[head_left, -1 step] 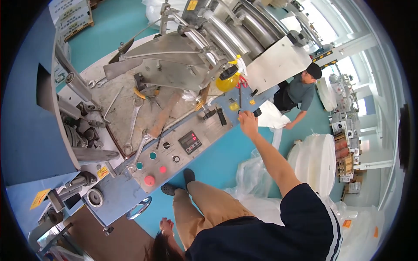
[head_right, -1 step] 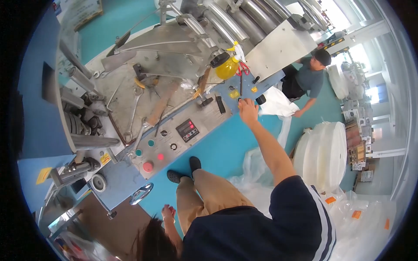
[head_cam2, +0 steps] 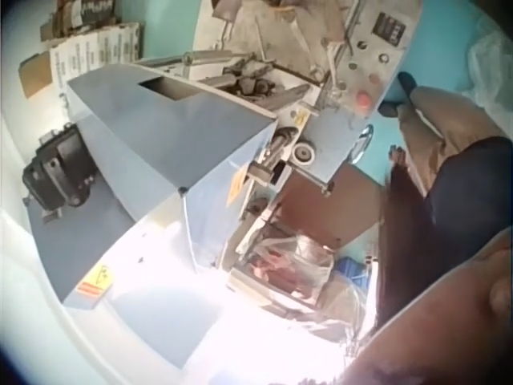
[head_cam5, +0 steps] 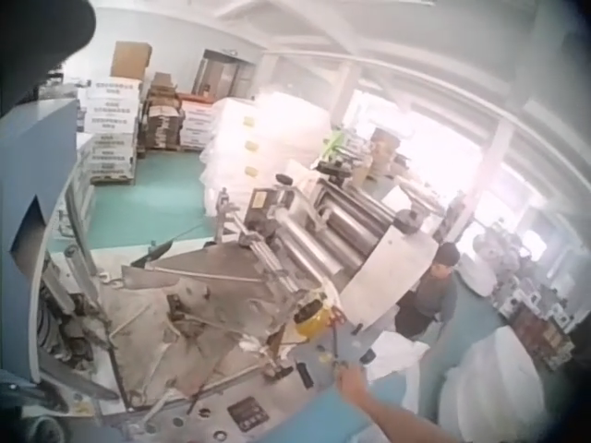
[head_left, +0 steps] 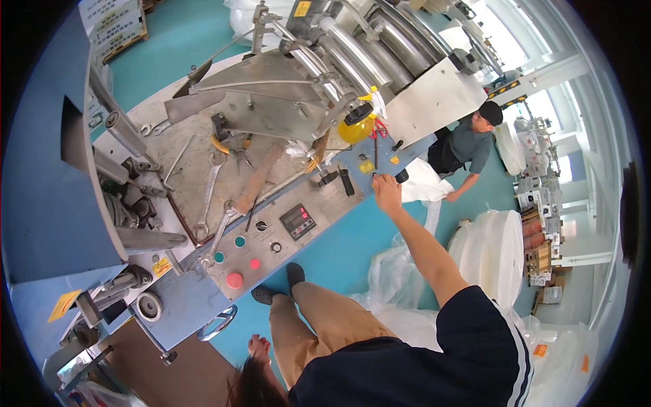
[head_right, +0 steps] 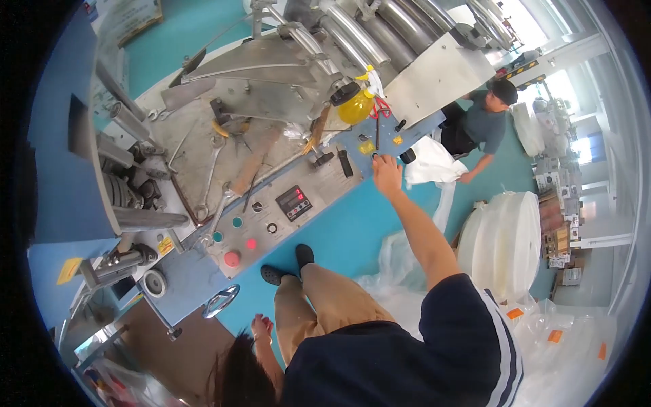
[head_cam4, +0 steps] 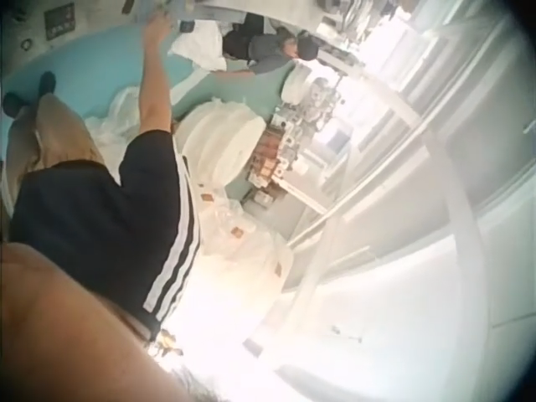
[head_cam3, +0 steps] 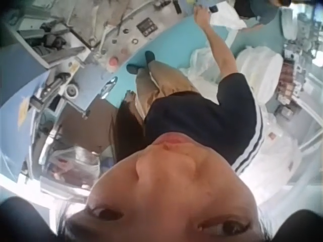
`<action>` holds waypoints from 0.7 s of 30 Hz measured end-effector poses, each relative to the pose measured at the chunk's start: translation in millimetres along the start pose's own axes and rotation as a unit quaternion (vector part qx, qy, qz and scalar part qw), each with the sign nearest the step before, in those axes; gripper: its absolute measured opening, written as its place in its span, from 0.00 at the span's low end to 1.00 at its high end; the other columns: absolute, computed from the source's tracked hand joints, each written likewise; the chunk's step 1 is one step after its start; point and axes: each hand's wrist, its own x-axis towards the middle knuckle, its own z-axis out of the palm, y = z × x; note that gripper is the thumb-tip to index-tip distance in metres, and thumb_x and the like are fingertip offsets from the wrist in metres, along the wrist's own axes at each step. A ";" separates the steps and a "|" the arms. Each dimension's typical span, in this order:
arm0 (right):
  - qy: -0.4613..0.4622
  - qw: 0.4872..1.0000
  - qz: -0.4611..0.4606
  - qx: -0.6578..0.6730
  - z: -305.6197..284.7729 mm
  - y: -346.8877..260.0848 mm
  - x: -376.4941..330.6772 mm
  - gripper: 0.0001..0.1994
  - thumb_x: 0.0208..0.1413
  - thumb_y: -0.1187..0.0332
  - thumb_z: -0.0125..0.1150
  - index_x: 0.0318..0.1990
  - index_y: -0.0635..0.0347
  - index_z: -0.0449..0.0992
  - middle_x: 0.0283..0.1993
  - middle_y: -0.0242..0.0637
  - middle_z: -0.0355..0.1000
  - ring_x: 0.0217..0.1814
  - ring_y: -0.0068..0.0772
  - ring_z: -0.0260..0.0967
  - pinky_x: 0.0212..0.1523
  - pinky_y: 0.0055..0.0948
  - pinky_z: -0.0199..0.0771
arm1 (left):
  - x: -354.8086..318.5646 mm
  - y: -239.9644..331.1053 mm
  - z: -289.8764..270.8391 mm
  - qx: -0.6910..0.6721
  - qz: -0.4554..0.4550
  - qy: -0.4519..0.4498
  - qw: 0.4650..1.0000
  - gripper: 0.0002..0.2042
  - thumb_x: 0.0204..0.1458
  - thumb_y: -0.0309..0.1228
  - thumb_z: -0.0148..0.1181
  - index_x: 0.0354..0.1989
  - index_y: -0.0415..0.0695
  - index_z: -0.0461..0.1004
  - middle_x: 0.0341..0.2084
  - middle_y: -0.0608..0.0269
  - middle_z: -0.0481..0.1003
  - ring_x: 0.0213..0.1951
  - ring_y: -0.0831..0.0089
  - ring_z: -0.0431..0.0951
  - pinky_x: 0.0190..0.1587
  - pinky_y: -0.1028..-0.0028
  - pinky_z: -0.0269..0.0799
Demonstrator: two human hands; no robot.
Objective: Operating and adjusting industrial paper processing equipment, including handling large paper rolls and checking control panels.
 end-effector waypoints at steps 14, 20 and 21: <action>0.097 0.953 -0.158 0.241 28.5 38.1 -18.0 0.16 0.54 0.64 0.51 0.47 0.64 0.68 0.48 0.57 0.62 0.48 0.57 0.58 0.50 0.47 0.58 | -24.0 13.7 5.6 -0.014 0.108 0.094 0.990 0.14 0.48 0.35 0.48 0.37 0.37 0.68 0.19 0.59 0.73 0.17 0.73 0.71 0.20 0.74 0.69; -0.364 0.819 -0.101 0.432 165.3 143.6 -180.2 0.10 0.53 0.64 0.48 0.27 0.60 0.70 0.26 0.36 0.66 0.30 0.29 0.61 0.33 0.34 0.65 | -64.4 8.2 12.4 -0.168 0.162 0.146 0.961 0.09 0.47 0.32 0.47 0.31 0.40 0.70 0.17 0.61 0.71 0.17 0.74 0.70 0.18 0.73 0.68; -0.391 0.802 -0.108 0.438 78.2 58.6 -199.3 0.10 0.53 0.64 0.48 0.27 0.60 0.70 0.26 0.36 0.66 0.30 0.29 0.61 0.33 0.34 0.65 | -67.5 -38.1 -6.3 -0.165 0.089 0.186 0.964 0.09 0.46 0.32 0.48 0.26 0.41 0.71 0.15 0.62 0.70 0.17 0.73 0.70 0.18 0.72 0.68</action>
